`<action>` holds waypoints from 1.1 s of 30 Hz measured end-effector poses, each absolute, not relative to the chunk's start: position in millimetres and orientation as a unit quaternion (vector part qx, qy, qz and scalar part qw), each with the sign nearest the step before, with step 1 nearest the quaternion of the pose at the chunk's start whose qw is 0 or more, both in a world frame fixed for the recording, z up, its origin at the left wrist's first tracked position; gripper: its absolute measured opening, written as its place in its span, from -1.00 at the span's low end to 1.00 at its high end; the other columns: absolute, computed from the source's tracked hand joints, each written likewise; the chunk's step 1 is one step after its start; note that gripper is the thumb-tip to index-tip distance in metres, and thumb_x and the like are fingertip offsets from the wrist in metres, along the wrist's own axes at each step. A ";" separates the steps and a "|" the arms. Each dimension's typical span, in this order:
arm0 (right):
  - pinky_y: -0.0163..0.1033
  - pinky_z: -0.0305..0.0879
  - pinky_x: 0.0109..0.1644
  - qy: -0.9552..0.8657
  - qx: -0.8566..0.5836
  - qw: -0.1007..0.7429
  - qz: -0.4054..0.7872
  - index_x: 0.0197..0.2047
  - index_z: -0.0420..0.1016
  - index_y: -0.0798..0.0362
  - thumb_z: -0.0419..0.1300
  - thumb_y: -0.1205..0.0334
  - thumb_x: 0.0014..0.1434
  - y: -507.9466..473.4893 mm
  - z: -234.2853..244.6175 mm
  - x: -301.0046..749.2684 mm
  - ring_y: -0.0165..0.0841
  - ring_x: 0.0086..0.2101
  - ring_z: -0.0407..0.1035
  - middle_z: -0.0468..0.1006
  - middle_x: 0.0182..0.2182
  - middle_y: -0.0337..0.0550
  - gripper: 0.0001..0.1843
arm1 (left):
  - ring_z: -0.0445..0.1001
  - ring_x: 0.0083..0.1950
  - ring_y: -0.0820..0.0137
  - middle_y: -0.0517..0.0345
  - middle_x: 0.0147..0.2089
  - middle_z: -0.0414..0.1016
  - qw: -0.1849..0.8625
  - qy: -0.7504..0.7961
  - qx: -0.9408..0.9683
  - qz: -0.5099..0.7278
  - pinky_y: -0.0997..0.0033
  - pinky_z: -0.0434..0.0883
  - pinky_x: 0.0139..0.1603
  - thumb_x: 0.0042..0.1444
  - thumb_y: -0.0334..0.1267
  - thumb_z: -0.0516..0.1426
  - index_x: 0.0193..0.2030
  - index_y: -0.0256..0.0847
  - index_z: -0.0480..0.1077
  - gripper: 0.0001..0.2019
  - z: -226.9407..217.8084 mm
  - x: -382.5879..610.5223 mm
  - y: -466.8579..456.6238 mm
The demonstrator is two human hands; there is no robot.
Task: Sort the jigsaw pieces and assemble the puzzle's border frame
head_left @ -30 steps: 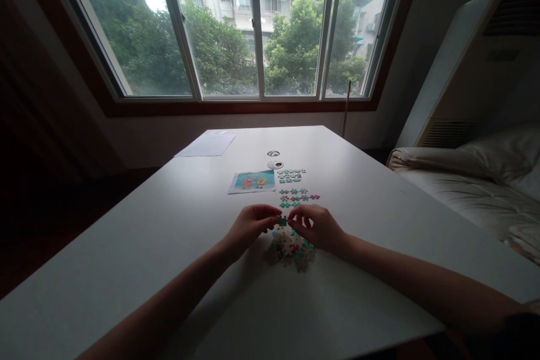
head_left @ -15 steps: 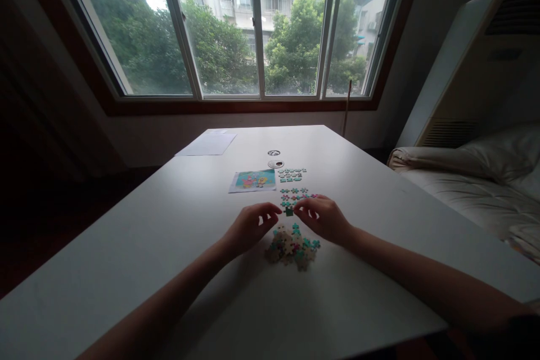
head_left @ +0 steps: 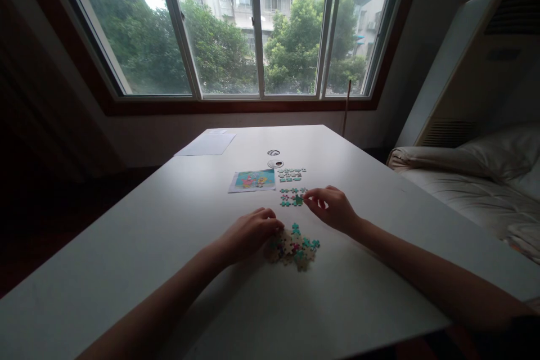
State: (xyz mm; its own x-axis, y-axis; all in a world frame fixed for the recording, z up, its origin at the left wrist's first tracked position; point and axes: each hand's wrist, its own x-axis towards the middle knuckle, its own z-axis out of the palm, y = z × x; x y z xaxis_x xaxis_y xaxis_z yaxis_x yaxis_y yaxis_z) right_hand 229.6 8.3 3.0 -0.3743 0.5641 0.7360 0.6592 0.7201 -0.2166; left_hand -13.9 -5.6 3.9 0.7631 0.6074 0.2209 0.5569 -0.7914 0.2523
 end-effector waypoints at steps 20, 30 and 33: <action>-0.34 0.19 -0.32 -0.768 -0.590 0.248 0.025 -0.28 0.49 0.06 0.09 0.18 0.09 142.9 -9.6 255.5 -0.42 -0.43 0.35 0.52 -0.41 -0.17 -0.80 | 0.36 -0.22 0.36 0.08 -0.26 0.40 0.056 0.318 0.938 0.127 0.43 0.32 -0.25 0.18 -0.36 0.00 -0.19 -0.18 0.40 -0.83 13.6 -26.6 -1.4; -0.33 0.19 -0.25 -0.728 -0.647 0.226 0.033 -0.25 0.51 0.04 0.10 0.17 0.09 181.1 -28.8 256.2 -0.36 -0.32 0.37 0.54 -0.33 -0.13 -0.78 | 0.35 -0.25 0.37 0.10 -0.30 0.41 0.032 0.322 0.938 0.121 0.45 0.30 -0.30 0.15 -0.43 -0.01 -0.25 -0.19 0.41 -0.82 10.6 -34.1 0.3; -0.33 0.19 -0.26 -0.723 -0.654 0.219 0.039 -0.28 0.53 0.04 0.13 0.16 0.06 186.7 -29.1 257.5 -0.37 -0.33 0.37 0.54 -0.33 -0.13 -0.79 | 0.35 -0.25 0.36 0.09 -0.30 0.41 0.033 0.326 0.937 0.121 0.44 0.30 -0.30 0.16 -0.40 -0.02 -0.22 -0.19 0.41 -0.82 9.5 -34.2 1.1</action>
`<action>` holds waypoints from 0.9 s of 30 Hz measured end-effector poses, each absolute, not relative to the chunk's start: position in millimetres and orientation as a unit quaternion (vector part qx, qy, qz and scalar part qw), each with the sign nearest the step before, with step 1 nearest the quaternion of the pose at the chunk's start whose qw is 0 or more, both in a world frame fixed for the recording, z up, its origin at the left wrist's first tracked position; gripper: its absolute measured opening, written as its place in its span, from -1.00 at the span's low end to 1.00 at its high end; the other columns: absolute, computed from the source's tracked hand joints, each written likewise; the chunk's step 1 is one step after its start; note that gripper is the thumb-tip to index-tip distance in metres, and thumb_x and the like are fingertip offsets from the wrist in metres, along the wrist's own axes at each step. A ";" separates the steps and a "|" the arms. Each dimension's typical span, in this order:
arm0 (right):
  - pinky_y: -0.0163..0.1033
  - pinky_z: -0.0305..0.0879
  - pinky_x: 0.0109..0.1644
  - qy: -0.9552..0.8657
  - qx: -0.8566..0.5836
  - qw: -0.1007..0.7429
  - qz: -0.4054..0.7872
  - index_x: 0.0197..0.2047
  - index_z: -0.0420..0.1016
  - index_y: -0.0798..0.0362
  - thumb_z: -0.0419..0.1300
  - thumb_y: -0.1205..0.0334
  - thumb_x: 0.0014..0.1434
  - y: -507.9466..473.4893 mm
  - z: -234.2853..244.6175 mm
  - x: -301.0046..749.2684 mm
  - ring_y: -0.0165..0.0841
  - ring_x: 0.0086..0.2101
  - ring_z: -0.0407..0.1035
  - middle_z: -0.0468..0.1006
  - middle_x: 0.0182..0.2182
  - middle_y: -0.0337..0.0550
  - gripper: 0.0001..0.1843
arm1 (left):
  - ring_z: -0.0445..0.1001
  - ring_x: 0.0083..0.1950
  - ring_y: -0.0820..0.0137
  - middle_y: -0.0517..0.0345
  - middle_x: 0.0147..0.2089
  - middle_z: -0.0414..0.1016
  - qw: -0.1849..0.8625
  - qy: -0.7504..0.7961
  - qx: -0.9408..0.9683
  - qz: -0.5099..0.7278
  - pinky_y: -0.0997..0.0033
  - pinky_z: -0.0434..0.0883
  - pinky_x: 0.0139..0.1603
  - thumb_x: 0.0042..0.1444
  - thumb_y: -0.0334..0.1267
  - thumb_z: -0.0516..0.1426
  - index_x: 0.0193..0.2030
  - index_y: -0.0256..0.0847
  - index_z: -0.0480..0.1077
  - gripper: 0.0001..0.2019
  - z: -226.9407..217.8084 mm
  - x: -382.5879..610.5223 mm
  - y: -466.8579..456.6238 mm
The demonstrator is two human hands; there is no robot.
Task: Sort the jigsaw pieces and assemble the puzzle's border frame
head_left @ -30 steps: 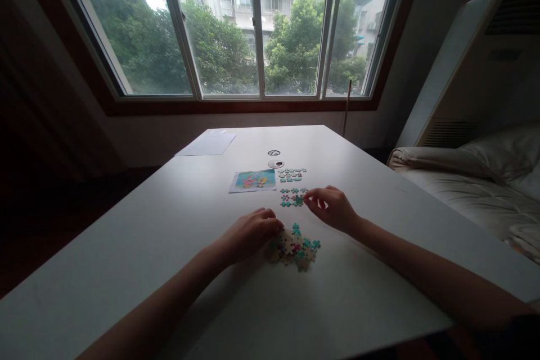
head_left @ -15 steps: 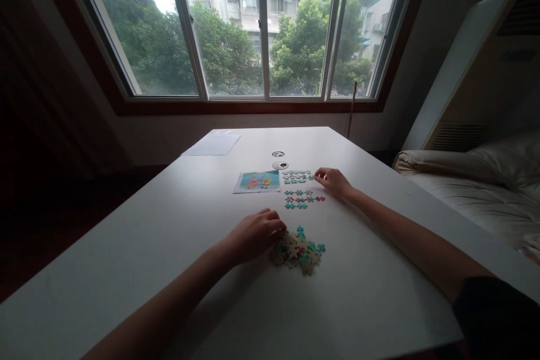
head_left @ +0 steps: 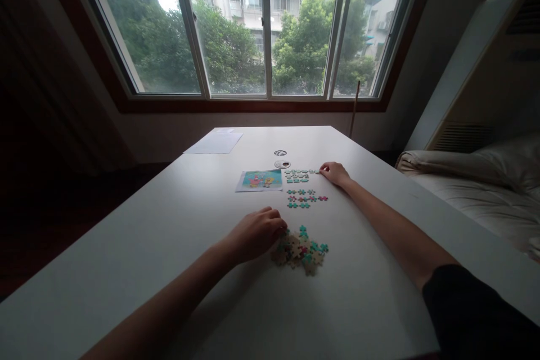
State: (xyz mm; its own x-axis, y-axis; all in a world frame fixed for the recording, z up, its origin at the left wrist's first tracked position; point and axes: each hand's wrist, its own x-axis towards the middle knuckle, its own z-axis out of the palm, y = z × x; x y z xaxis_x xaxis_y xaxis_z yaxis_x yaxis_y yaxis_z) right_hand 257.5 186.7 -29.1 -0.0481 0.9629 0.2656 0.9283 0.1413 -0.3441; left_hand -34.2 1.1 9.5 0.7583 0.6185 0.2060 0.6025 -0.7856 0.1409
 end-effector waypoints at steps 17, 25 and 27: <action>-0.34 0.21 -0.26 -0.734 -0.635 0.235 0.040 -0.23 0.54 0.03 0.11 0.20 0.07 181.4 -25.2 250.0 -0.39 -0.35 0.38 0.54 -0.34 -0.15 -0.76 | 0.37 -0.24 0.35 0.10 -0.28 0.43 0.043 0.335 0.933 0.122 0.42 0.32 -0.28 0.13 -0.34 0.03 -0.26 -0.20 0.40 -0.88 12.0 -32.2 2.1; -0.35 0.22 -0.30 -0.807 -0.533 0.252 0.043 -0.21 0.51 0.06 0.10 0.24 0.09 127.9 -3.6 239.9 -0.47 -0.45 0.32 0.50 -0.37 -0.18 -0.78 | 0.39 -0.30 0.35 0.09 -0.35 0.45 0.027 0.374 0.913 0.159 0.42 0.30 -0.32 0.14 -0.40 -0.01 -0.32 -0.22 0.41 -0.83 9.7 -31.9 1.5; -0.38 0.22 -0.32 -0.830 -0.495 0.252 0.057 -0.23 0.50 0.02 0.12 0.25 0.08 102.8 -0.5 232.9 -0.52 -0.49 0.29 0.48 -0.38 -0.22 -0.81 | 0.38 -0.35 0.37 0.10 -0.37 0.45 0.043 0.419 0.885 0.200 0.43 0.28 -0.35 0.12 -0.39 -0.01 -0.34 -0.23 0.41 -0.83 7.5 -30.9 2.4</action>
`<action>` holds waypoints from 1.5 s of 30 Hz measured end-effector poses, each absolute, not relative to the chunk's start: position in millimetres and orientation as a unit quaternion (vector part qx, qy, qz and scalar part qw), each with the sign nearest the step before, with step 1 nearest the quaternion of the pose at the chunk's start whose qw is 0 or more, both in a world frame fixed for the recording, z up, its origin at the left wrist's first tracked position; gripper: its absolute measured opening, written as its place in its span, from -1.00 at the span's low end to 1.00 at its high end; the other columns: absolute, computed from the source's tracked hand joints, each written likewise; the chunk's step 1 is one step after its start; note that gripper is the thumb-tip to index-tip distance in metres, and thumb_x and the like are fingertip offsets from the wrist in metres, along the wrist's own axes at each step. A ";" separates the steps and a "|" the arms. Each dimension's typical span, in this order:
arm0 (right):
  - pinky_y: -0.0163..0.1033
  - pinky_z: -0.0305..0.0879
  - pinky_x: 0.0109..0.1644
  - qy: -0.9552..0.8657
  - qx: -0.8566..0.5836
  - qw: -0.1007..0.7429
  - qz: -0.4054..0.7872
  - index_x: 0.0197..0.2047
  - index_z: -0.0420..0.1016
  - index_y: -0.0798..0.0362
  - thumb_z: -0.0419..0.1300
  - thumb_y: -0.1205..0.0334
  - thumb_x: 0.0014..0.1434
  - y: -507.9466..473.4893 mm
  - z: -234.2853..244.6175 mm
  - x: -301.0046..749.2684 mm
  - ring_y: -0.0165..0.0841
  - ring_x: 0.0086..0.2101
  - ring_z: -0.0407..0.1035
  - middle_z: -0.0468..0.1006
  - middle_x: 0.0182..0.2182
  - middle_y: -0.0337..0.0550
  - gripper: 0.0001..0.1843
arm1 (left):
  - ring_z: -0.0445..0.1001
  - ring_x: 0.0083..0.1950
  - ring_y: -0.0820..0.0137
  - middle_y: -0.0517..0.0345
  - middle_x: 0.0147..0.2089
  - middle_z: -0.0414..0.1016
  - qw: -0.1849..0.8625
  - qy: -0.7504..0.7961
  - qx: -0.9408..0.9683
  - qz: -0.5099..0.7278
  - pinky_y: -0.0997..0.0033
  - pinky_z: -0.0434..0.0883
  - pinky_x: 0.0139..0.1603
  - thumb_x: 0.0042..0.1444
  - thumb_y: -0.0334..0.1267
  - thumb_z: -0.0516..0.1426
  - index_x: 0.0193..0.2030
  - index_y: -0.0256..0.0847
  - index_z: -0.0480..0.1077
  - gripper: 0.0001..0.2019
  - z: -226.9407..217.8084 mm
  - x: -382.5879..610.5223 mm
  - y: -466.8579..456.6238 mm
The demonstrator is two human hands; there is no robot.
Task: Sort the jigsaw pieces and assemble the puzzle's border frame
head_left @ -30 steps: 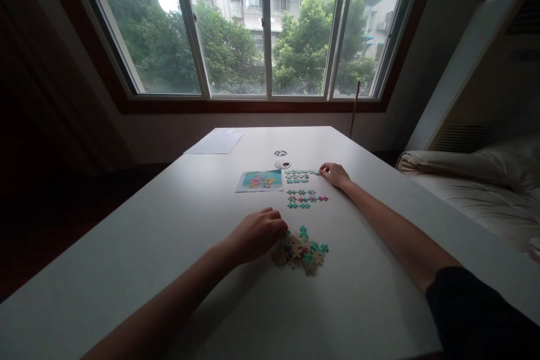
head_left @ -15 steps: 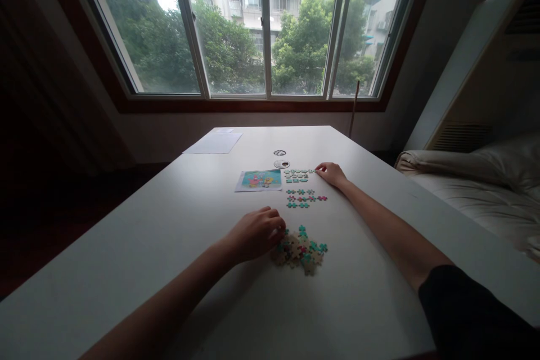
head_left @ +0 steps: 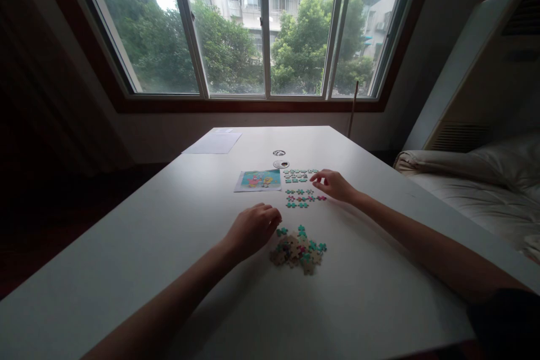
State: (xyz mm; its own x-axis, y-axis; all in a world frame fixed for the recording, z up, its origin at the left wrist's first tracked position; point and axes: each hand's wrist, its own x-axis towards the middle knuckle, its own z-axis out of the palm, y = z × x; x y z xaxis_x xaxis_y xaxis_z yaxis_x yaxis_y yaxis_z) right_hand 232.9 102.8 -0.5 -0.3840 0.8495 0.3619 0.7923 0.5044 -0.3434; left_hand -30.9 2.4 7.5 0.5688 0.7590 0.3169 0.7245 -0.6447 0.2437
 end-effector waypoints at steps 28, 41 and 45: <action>-0.38 0.21 -0.41 -0.856 -0.359 0.360 0.097 -0.17 0.38 0.02 0.19 0.12 0.06 -17.2 -3.8 214.3 -0.53 -0.55 0.22 0.43 -0.46 -0.27 -0.74 | 0.14 -0.59 0.57 0.31 -0.63 0.21 0.515 0.449 0.630 0.369 0.57 0.09 -0.57 -0.12 -0.03 0.19 -0.55 -0.32 0.34 -0.67 16.8 25.3 -17.3; -0.39 0.22 -0.46 -0.822 -0.379 0.426 0.020 -0.17 0.41 0.05 0.15 0.12 0.09 4.8 -4.0 240.9 -0.53 -0.59 0.22 0.45 -0.49 -0.23 -0.75 | 0.32 -0.47 0.47 0.16 -0.46 0.45 0.240 0.440 0.815 0.292 0.51 0.25 -0.43 0.09 -0.22 0.06 -0.38 -0.27 0.44 -0.80 10.1 -3.6 -2.2; -0.39 0.23 -0.46 -0.799 -0.400 0.449 0.015 -0.16 0.40 0.05 0.14 0.11 0.10 17.2 -13.8 252.3 -0.54 -0.61 0.22 0.44 -0.52 -0.26 -0.74 | 0.34 -0.40 0.45 0.12 -0.39 0.45 0.174 0.385 0.869 0.256 0.49 0.28 -0.35 0.08 -0.36 0.06 -0.32 -0.25 0.45 -0.86 4.6 -8.3 0.0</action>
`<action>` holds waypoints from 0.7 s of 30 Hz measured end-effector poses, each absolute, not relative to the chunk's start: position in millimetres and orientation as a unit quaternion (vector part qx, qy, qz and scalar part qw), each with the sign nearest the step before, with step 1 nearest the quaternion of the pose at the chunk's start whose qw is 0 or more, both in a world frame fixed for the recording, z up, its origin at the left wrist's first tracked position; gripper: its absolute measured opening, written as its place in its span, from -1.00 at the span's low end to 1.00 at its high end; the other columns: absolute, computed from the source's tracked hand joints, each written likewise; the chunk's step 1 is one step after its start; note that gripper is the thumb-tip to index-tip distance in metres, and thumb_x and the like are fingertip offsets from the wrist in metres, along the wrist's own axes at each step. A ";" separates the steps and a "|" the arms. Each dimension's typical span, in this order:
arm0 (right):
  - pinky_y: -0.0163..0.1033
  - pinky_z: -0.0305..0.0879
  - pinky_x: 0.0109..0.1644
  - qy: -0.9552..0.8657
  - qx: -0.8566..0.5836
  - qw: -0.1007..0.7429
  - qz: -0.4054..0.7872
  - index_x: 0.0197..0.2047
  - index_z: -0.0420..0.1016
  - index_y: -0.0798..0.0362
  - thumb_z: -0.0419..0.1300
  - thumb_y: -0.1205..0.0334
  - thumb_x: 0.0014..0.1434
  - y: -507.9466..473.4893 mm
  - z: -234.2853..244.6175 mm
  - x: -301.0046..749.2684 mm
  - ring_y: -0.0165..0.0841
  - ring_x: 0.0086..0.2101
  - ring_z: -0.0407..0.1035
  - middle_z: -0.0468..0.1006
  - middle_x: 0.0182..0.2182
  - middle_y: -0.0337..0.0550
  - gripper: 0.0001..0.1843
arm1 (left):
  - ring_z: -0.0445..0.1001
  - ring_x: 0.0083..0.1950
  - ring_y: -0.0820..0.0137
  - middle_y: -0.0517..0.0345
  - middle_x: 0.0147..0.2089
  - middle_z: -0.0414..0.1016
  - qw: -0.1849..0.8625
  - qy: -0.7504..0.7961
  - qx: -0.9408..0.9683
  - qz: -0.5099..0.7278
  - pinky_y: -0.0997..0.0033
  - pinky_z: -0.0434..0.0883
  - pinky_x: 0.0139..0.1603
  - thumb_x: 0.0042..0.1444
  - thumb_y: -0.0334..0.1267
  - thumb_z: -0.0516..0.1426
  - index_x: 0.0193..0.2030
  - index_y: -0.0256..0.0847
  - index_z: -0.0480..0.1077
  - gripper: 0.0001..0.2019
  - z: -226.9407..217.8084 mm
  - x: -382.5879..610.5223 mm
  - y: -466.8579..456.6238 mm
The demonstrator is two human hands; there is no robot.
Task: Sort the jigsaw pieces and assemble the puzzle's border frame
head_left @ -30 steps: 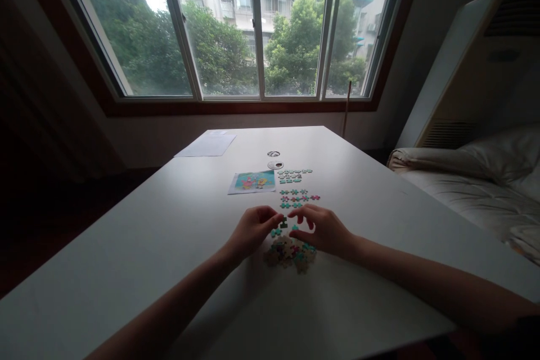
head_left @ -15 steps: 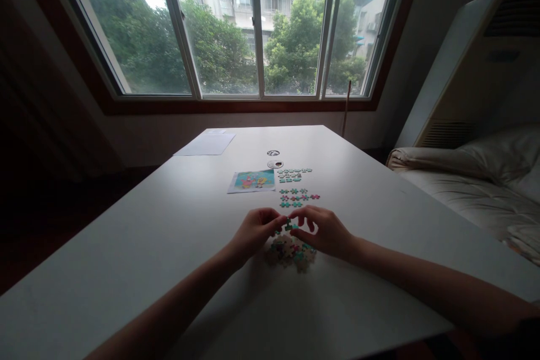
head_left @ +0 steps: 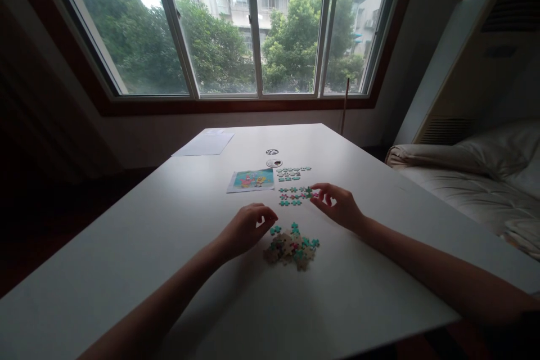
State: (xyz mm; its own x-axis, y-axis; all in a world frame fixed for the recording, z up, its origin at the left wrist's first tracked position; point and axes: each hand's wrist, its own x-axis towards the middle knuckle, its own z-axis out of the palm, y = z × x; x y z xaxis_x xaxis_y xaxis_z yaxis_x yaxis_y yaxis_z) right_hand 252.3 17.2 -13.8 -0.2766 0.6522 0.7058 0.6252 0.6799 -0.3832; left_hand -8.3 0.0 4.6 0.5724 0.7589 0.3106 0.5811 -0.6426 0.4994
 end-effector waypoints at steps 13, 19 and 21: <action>-0.42 0.21 -0.49 -0.783 -0.418 0.459 0.054 -0.15 0.40 0.03 0.13 0.08 0.09 25.7 -25.2 251.4 -0.55 -0.62 0.20 0.41 -0.56 -0.29 -0.72 | 0.37 -0.25 0.38 0.07 -0.26 0.41 0.099 0.351 0.921 0.137 0.46 0.31 -0.27 0.12 -0.44 0.00 -0.24 -0.19 0.42 -0.80 2.4 -13.6 0.0; -0.41 0.21 -0.48 -0.782 -0.423 0.454 0.054 -0.14 0.40 0.03 0.12 0.08 0.10 26.5 -25.4 251.2 -0.54 -0.61 0.21 0.41 -0.55 -0.28 -0.71 | 0.39 -0.28 0.38 0.08 -0.22 0.42 0.060 0.367 0.921 0.120 0.46 0.30 -0.32 0.14 -0.39 -0.02 -0.19 -0.17 0.40 -0.80 2.1 -13.6 -0.1; -0.41 0.21 -0.48 -0.783 -0.425 0.452 0.053 -0.14 0.41 0.03 0.12 0.07 0.10 27.0 -26.0 251.4 -0.54 -0.62 0.21 0.42 -0.56 -0.28 -0.71 | 0.39 -0.29 0.38 0.08 -0.23 0.42 0.049 0.374 0.919 0.113 0.46 0.29 -0.34 0.14 -0.35 -0.02 -0.21 -0.17 0.40 -0.81 3.4 -12.5 -1.5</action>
